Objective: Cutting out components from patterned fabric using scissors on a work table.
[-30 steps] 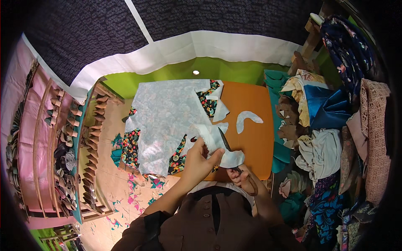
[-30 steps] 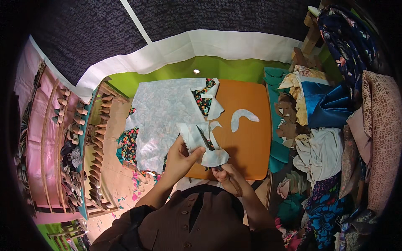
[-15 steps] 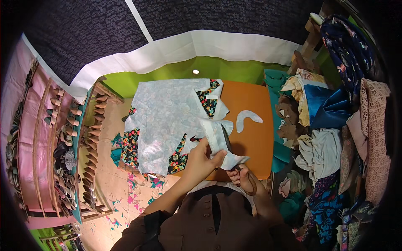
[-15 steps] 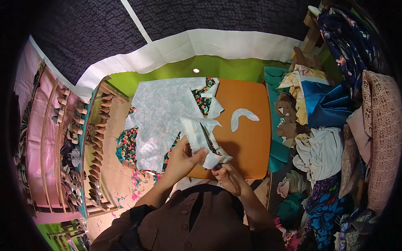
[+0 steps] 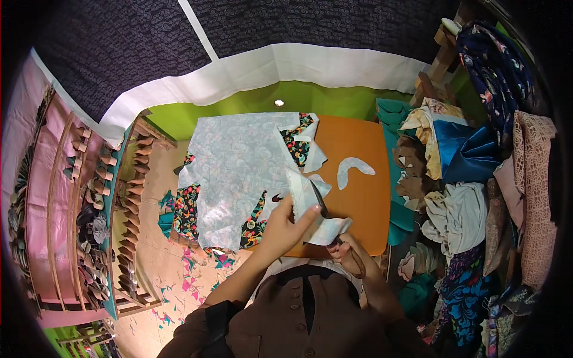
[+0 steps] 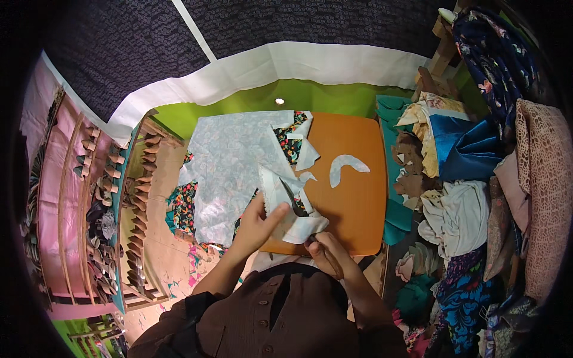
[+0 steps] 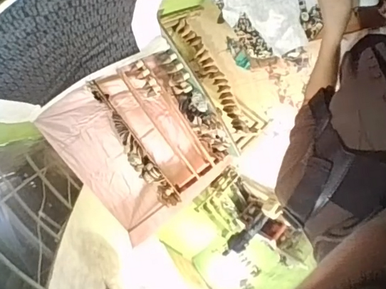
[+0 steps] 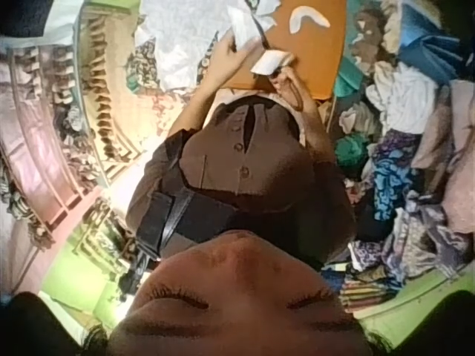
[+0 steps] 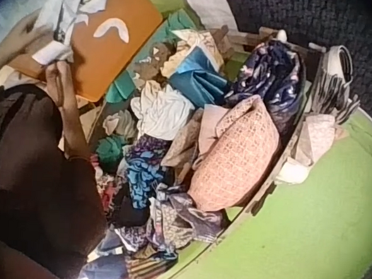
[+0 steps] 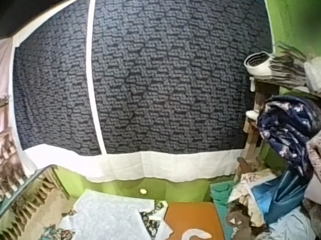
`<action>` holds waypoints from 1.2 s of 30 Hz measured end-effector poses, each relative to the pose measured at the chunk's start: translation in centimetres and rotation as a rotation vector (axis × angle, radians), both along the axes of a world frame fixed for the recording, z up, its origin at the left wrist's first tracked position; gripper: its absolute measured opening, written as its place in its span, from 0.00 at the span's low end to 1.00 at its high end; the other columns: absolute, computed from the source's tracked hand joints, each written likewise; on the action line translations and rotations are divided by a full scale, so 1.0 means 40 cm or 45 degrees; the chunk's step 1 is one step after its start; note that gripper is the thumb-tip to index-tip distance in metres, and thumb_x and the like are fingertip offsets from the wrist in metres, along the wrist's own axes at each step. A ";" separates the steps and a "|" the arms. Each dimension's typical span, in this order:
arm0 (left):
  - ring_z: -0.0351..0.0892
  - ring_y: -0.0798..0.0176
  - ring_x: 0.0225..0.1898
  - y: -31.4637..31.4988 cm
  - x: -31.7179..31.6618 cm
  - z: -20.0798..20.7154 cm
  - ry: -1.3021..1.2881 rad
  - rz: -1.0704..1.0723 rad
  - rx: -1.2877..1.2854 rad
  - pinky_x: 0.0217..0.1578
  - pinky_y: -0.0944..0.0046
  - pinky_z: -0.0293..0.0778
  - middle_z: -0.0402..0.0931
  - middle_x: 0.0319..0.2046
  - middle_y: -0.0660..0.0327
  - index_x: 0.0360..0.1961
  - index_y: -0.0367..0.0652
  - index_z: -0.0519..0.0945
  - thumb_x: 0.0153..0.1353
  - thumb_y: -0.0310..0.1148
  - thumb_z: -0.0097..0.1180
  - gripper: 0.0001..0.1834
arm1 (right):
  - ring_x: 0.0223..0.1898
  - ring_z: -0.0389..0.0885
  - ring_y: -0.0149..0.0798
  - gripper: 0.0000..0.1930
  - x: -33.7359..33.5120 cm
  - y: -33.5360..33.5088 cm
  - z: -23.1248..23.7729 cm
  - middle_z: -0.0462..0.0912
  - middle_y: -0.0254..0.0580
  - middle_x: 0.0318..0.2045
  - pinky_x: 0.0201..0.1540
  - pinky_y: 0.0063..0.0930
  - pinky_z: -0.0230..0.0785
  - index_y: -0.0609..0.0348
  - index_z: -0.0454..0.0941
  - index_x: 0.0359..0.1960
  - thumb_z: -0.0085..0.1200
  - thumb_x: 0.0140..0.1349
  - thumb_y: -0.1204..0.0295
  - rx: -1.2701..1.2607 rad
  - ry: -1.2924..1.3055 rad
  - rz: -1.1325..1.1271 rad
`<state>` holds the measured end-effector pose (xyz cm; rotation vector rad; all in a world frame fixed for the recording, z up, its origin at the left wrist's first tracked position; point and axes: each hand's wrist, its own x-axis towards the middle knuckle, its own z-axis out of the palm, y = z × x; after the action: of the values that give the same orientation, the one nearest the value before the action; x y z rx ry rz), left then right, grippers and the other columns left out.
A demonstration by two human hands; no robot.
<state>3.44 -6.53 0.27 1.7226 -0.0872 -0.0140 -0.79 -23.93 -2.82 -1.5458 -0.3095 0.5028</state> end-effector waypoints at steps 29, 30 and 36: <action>0.70 0.77 0.26 -0.066 -0.026 0.042 0.156 0.323 -0.433 0.25 0.76 0.66 0.74 0.27 0.65 0.35 0.36 0.74 0.51 0.34 0.57 0.13 | 0.22 0.57 0.28 0.35 -0.017 0.029 -0.068 0.60 0.31 0.20 0.23 0.23 0.53 0.60 0.62 0.27 0.31 0.49 0.35 0.249 0.212 -0.101; 0.70 0.77 0.26 -0.069 -0.027 0.042 0.155 0.319 -0.434 0.25 0.76 0.66 0.74 0.27 0.65 0.35 0.36 0.74 0.51 0.34 0.57 0.13 | 0.22 0.57 0.28 0.35 -0.016 0.028 -0.071 0.60 0.31 0.20 0.23 0.23 0.53 0.60 0.62 0.27 0.31 0.49 0.35 0.248 0.210 -0.104; 0.69 0.77 0.25 -0.069 -0.032 0.034 0.105 0.348 -0.424 0.25 0.76 0.66 0.74 0.27 0.66 0.35 0.36 0.73 0.52 0.34 0.57 0.13 | 0.22 0.60 0.31 0.37 -0.005 0.042 -0.024 0.62 0.33 0.20 0.24 0.25 0.55 0.61 0.63 0.29 0.29 0.48 0.33 0.120 0.109 -0.040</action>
<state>2.17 -9.30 1.61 1.3872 0.1976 0.1251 -1.01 -22.26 -3.76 -1.4317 -0.2395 0.5211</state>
